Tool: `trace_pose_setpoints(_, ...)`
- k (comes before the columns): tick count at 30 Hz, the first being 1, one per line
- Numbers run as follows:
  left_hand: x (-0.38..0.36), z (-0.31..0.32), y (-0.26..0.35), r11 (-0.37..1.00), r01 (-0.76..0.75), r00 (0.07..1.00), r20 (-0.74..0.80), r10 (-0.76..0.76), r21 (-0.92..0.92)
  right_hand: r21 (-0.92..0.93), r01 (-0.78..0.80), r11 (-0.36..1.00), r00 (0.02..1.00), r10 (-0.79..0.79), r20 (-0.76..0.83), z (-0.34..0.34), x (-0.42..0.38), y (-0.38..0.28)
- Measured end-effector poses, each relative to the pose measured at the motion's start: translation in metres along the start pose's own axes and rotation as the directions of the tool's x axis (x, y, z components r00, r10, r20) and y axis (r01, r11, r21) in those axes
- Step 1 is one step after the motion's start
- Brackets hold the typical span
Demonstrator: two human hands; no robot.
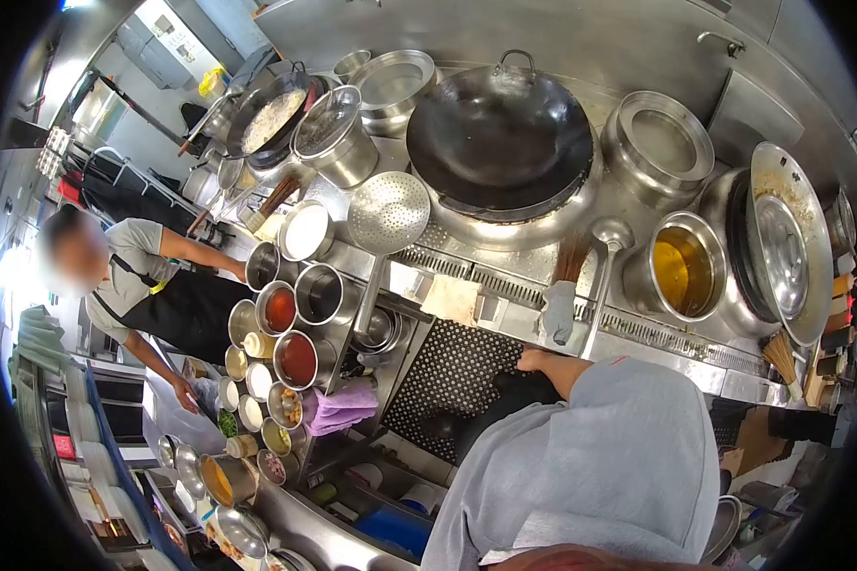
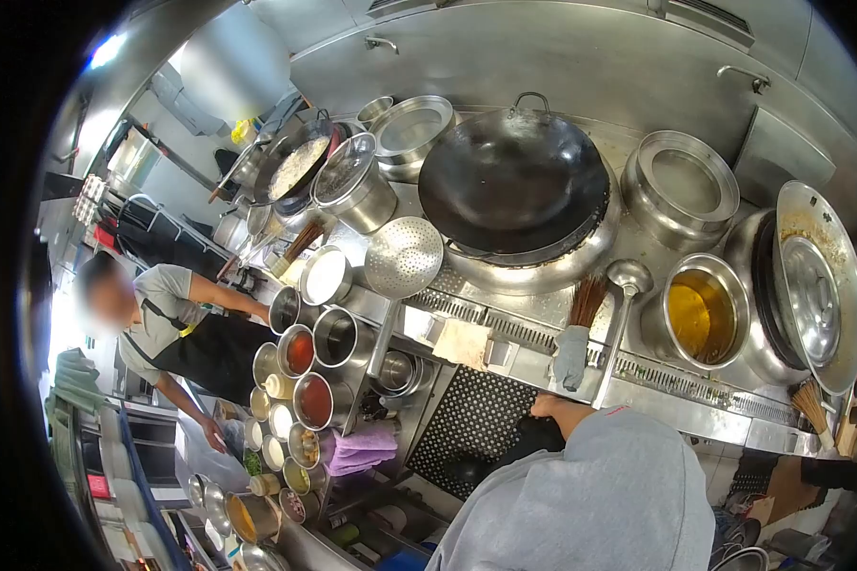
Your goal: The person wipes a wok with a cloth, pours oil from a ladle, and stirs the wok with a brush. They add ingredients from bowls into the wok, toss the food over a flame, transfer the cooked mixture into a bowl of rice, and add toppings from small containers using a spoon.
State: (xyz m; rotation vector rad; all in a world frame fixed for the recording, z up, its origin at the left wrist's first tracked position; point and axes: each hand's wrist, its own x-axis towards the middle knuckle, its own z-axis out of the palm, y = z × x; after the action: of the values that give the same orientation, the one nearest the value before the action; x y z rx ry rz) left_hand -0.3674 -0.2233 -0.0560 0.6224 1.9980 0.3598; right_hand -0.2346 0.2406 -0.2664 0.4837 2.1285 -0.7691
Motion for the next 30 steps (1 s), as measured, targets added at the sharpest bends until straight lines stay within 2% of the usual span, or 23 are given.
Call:
trace_pose_setpoints(1,0.005,-0.006,0.001,1.0,-0.008,1.0,0.008,0.008,0.02,-0.102,0.031,0.994,0.999,-0.028,0.029,-0.003,-0.007,0.0)
trace_pose_setpoints(2,0.01,-0.012,0.001,0.999,-0.017,1.0,0.014,0.016,0.038,-0.104,0.033,0.994,0.999,-0.03,0.027,-0.008,-0.017,-0.004)
trace_pose_setpoints(4,0.021,-0.024,-0.002,0.997,-0.032,0.999,0.021,0.03,0.076,0.062,-0.073,0.995,0.993,0.078,-0.092,-0.02,-0.039,-0.016)
trace_pose_setpoints(5,0.025,-0.03,-0.003,0.995,-0.039,0.999,0.028,0.036,0.095,0.06,-0.07,0.996,0.993,0.076,-0.092,-0.026,-0.048,-0.02)
trace_pose_setpoints(8,0.035,-0.043,-0.012,0.987,-0.059,0.997,0.054,0.051,0.151,0.068,-0.055,0.996,0.997,0.058,-0.053,-0.038,-0.058,-0.024)
trace_pose_setpoints(10,0.036,-0.053,-0.014,0.98,-0.07,0.996,0.074,0.057,0.187,-0.003,0.009,1.0,0.995,-0.009,0.102,-0.032,-0.038,-0.016)
trace_pose_setpoints(11,0.038,-0.057,-0.019,0.976,-0.076,0.995,0.081,0.06,0.205,-0.005,0.013,1.0,0.995,-0.013,0.104,-0.036,-0.048,-0.021)
trace_pose_setpoints(13,0.042,-0.066,-0.023,0.968,-0.086,0.994,0.089,0.067,0.235,0.136,-0.064,0.989,0.997,0.058,0.053,-0.049,-0.071,-0.029)
trace_pose_setpoints(15,0.034,-0.068,-0.022,0.968,-0.076,0.996,0.066,0.062,0.237,0.033,-0.02,0.999,0.999,0.018,0.048,-0.026,-0.037,-0.011)
trace_pose_setpoints(17,0.012,-0.059,-0.027,0.976,-0.04,0.999,0.023,0.036,0.216,0.084,-0.232,0.969,0.962,0.242,-0.128,-0.003,-0.007,0.006)
trace_pose_setpoints(18,0.008,-0.047,-0.036,0.981,-0.021,1.0,0.001,0.021,0.195,0.11,-0.194,0.975,0.959,0.212,-0.189,-0.061,-0.096,-0.045)
trace_pose_setpoints(19,-0.006,-0.03,-0.046,0.986,0.005,1.0,-0.02,-0.002,0.168,0.055,-0.168,0.984,0.969,0.175,-0.177,-0.049,-0.073,-0.027)
trace_pose_setpoints(20,-0.023,-0.011,-0.055,0.99,0.037,0.998,-0.045,-0.031,0.134,-0.114,0.064,0.991,0.997,-0.069,-0.045,-0.035,-0.043,-0.002)
trace_pose_setpoints(21,-0.041,0.012,-0.063,0.993,0.072,0.995,-0.075,-0.065,0.092,-0.249,0.311,0.917,0.949,-0.286,0.135,-0.026,-0.02,0.008)
trace_pose_setpoints(22,-0.056,0.043,-0.072,0.993,0.109,0.989,-0.108,-0.104,0.039,0.005,0.072,0.997,0.996,-0.072,0.06,-0.03,-0.033,0.0)
trace_pose_setpoints(23,-0.07,0.079,-0.078,0.989,0.144,0.979,-0.143,-0.146,-0.023,0.255,-0.167,0.952,0.986,0.162,0.038,-0.038,-0.048,-0.007)
trace_pose_setpoints(25,-0.097,0.156,-0.063,0.964,0.204,0.949,-0.208,-0.237,-0.17,0.301,-0.193,0.934,0.981,0.19,0.039,-0.04,-0.047,-0.003)
trace_pose_setpoints(27,-0.104,0.232,-0.026,0.913,0.236,0.905,-0.266,-0.331,-0.332,0.425,-0.194,0.884,0.98,0.19,0.052,-0.038,-0.041,0.007)
trace_pose_setpoints(28,-0.097,0.27,-0.007,0.879,0.242,0.881,-0.286,-0.377,-0.412,0.375,-0.179,0.91,0.983,0.185,0.018,-0.05,-0.052,-0.006)
trace_pose_setpoints(29,-0.054,0.357,-0.028,0.84,0.239,0.857,-0.301,-0.419,-0.487,0.326,-0.162,0.931,0.984,0.178,-0.019,-0.057,-0.069,-0.021)
trace_pose_setpoints(30,-0.076,0.294,0.027,0.632,0.233,0.843,-0.17,-0.51,-0.739,0.211,0.017,0.977,0.999,-0.011,-0.032,-0.055,-0.07,-0.021)
